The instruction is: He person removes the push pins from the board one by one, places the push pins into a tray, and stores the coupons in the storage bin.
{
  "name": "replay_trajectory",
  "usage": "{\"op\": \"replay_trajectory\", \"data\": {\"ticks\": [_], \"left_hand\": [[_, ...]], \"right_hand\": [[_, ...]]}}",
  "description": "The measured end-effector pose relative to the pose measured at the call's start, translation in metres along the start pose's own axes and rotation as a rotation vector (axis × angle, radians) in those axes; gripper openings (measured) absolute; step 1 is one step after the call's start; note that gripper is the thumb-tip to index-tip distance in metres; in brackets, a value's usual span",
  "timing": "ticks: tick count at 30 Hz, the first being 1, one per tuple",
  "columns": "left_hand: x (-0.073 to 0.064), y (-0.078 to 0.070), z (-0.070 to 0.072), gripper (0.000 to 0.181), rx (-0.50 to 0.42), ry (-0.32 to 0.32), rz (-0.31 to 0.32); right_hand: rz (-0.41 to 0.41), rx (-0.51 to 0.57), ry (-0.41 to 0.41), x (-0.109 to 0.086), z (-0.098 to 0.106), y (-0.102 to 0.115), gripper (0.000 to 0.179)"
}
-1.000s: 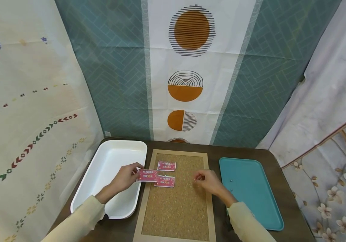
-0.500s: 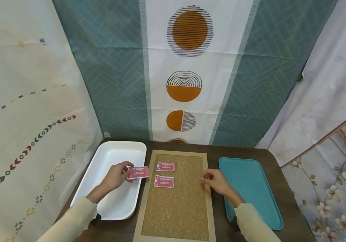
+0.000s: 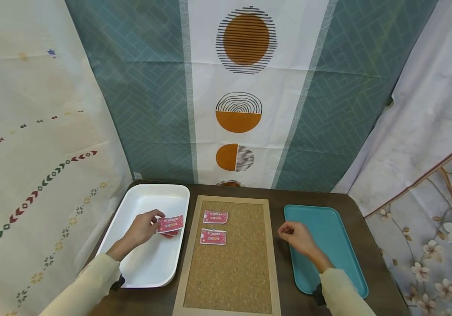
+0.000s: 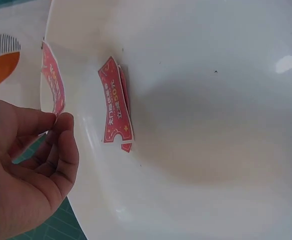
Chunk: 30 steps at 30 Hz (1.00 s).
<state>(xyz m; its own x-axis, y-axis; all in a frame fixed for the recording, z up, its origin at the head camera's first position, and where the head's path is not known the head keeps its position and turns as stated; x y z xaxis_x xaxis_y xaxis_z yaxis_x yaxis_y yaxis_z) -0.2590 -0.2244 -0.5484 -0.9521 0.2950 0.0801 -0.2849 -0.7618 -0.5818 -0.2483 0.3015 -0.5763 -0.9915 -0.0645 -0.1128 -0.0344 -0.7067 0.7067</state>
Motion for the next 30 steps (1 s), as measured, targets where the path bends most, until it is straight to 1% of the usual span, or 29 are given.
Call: {"op": "replay_trajectory", "data": {"ticks": [7, 10, 13, 16, 20, 25, 30], "left_hand": [[-0.001, 0.011, -0.001, 0.028, 0.018, 0.043, 0.033], [0.0, 0.014, -0.002, 0.027, 0.028, 0.065, 0.06], [0.0, 0.017, -0.002, 0.028, 0.037, 0.09, 0.1], [-0.001, 0.018, -0.003, 0.029, 0.055, 0.12, 0.132], [-0.001, 0.019, -0.005, 0.033, 0.08, 0.151, 0.156], [-0.003, 0.019, -0.007, 0.034, 0.105, 0.167, 0.177], [-0.002, 0.02, -0.007, 0.034, 0.111, 0.168, 0.191]], "right_hand": [[-0.046, -0.004, -0.029, -0.001, 0.011, -0.017, 0.008], [-0.059, -0.006, -0.045, 0.001, 0.016, -0.023, 0.006], [-0.063, -0.029, -0.064, 0.002, 0.02, -0.028, 0.005], [-0.051, -0.078, -0.082, 0.0, 0.021, -0.03, 0.002], [-0.033, -0.132, -0.098, -0.002, 0.021, -0.036, 0.005], [-0.053, -0.147, -0.068, -0.004, 0.018, -0.046, 0.006], [-0.07, -0.138, -0.042, -0.004, 0.016, -0.05, 0.003]]}}
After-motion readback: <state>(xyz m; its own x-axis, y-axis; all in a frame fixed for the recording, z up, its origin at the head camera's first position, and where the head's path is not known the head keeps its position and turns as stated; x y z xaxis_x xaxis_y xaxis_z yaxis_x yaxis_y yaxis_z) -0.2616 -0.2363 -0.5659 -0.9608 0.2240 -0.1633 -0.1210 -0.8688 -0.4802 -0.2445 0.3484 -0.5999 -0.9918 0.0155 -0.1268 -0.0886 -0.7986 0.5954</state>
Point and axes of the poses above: each hand's wrist, its own x-axis towards the middle knuckle, its own z-axis out of the back of the hand, y = z × x, the point moved 4 cm from there along x, towards the middle knuckle, and after that the axes turned 15 degrees about -z, right-handed, at the moved point
